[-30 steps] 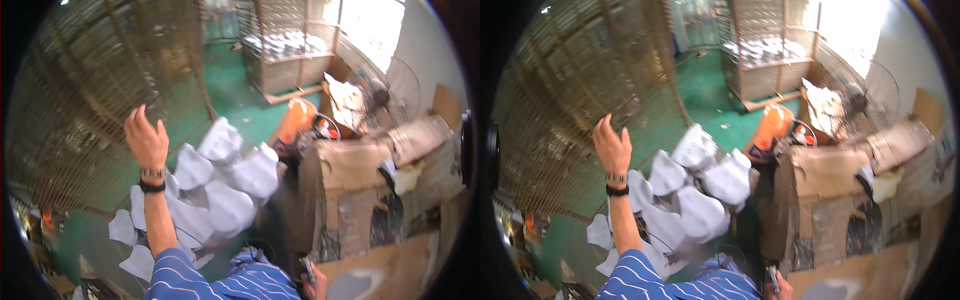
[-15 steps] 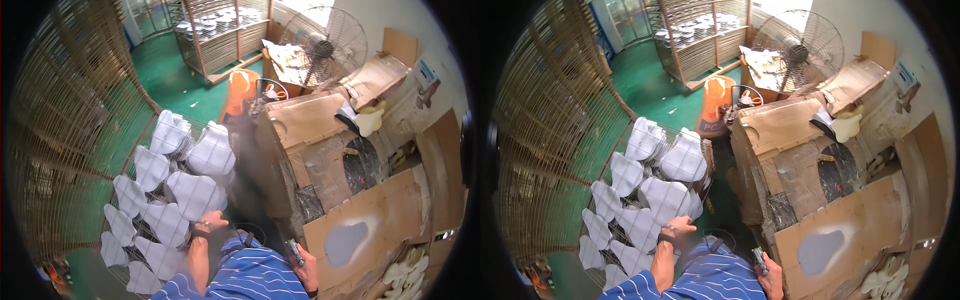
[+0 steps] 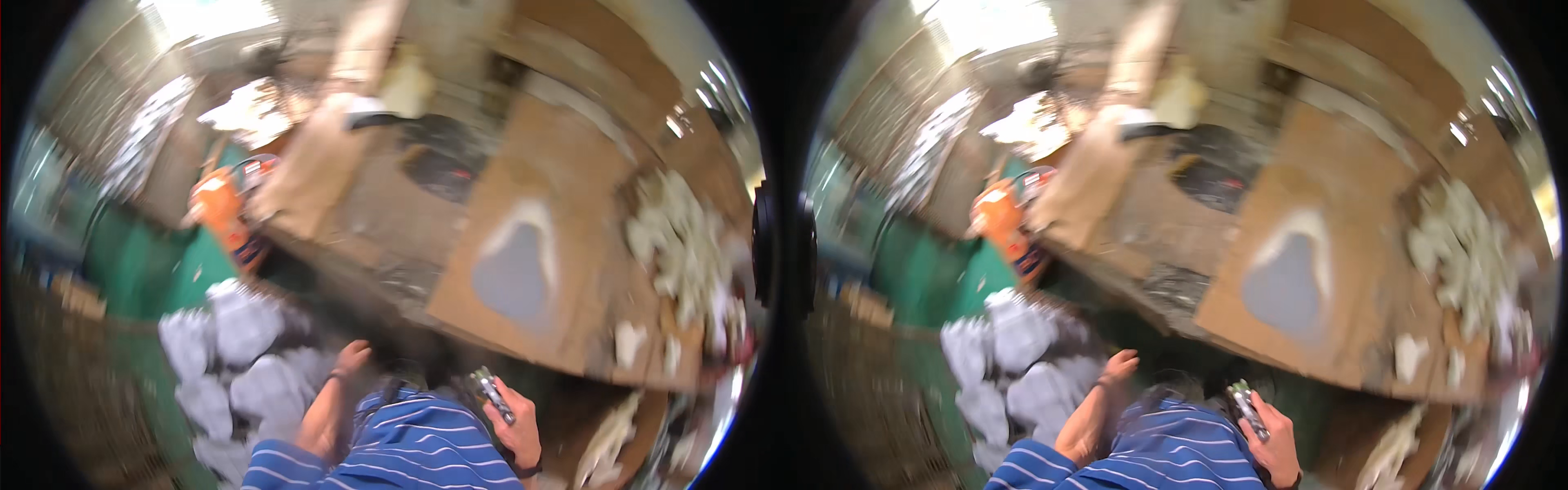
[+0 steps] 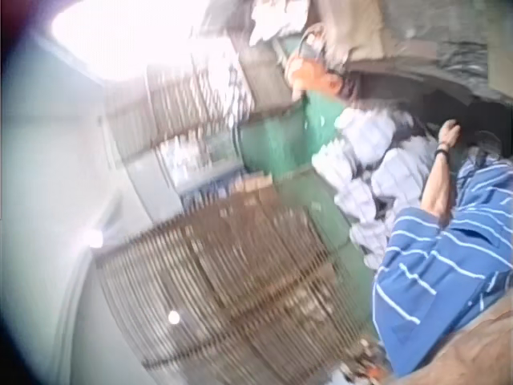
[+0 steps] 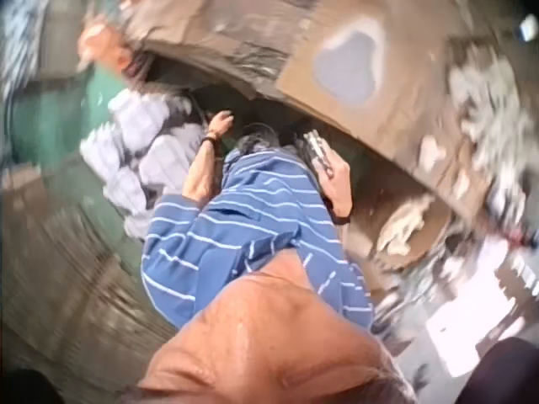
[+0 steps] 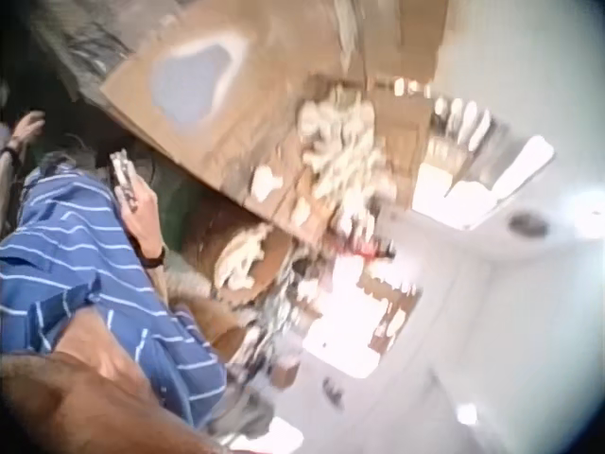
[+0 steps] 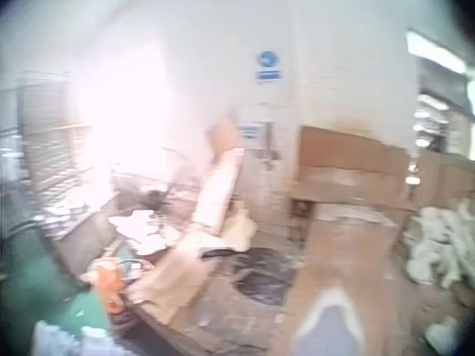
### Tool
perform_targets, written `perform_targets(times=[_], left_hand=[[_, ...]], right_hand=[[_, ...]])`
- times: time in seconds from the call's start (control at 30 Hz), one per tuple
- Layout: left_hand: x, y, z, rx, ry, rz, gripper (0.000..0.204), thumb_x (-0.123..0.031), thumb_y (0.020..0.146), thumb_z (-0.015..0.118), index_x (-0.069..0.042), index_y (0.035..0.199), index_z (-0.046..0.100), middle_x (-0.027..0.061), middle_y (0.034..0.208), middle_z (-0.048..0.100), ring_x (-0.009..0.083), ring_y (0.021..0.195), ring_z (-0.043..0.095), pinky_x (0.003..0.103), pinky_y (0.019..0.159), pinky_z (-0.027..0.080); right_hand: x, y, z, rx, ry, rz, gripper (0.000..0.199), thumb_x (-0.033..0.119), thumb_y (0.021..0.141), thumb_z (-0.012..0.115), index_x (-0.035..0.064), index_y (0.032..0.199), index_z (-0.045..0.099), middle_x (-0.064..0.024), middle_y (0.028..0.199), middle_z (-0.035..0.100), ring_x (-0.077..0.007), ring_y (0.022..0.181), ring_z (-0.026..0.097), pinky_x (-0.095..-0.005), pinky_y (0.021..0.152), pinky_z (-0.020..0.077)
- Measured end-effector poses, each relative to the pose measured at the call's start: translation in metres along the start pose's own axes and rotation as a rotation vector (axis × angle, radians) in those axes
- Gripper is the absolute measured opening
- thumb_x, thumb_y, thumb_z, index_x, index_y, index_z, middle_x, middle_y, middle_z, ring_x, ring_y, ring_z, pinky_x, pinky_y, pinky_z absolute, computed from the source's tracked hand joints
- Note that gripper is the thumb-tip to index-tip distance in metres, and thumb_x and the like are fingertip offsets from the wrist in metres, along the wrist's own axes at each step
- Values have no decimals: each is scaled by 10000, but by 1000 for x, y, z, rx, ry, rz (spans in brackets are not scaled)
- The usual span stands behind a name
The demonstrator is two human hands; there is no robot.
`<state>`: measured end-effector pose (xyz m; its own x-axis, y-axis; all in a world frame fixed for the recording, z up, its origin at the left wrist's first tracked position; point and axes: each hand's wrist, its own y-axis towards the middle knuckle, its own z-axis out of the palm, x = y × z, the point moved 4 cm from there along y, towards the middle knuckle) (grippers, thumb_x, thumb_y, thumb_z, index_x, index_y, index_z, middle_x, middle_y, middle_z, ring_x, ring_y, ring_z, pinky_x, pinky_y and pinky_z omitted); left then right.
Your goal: The person repeatedly picks up white, irregularly shaped parts from a wire rack, places them on a cardboard-covered table, and sprays them with a handheld spray gun. After spraying, the person places the parts back onto the rack. The process is repeated for multiple parts throughout the video.
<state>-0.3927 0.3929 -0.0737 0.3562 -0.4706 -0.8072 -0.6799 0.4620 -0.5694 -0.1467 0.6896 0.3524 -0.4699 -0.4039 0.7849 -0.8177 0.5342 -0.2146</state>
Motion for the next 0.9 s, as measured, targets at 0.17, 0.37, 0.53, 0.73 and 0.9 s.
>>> perform_targets(times=[0.17,0.37,0.53,0.73,0.9], left_hand=[[91,-13,13,76,113,-481,266,-238,942,604,-106,1149,706,81,1132,696,219,1030,648,352,849,537],[124,2,5,305,635,-364,263,-214,931,581,-153,1131,741,54,1139,747,221,1102,696,361,892,578],[84,42,28,232,-223,-499,259,-240,924,633,-145,1160,681,94,956,733,289,831,717,449,701,593],[-23,68,69,98,-24,-352,374,-188,949,657,-70,1300,612,93,1003,708,208,825,705,385,679,594],[-29,57,74,119,58,-415,371,-206,962,652,-60,1301,610,88,1021,712,218,869,719,399,705,604]], right_hand=[[-21,-37,-53,-262,6,114,512,49,843,776,-46,1321,618,-216,1053,713,-322,843,694,-351,782,540],[-18,-52,-109,-549,-12,116,569,-21,829,762,-8,1373,594,-196,1000,706,-326,832,701,-348,750,549],[-23,-54,-122,-486,0,110,597,-34,799,767,-9,1370,597,-200,1001,708,-327,846,713,-344,756,551],[-39,-44,-122,-425,-30,104,609,-42,790,762,1,1374,596,-191,1000,708,-348,839,705,-358,758,552],[-40,-26,-136,-563,9,44,626,-76,780,758,12,1379,597,-180,967,705,-329,780,695,-341,700,545]])
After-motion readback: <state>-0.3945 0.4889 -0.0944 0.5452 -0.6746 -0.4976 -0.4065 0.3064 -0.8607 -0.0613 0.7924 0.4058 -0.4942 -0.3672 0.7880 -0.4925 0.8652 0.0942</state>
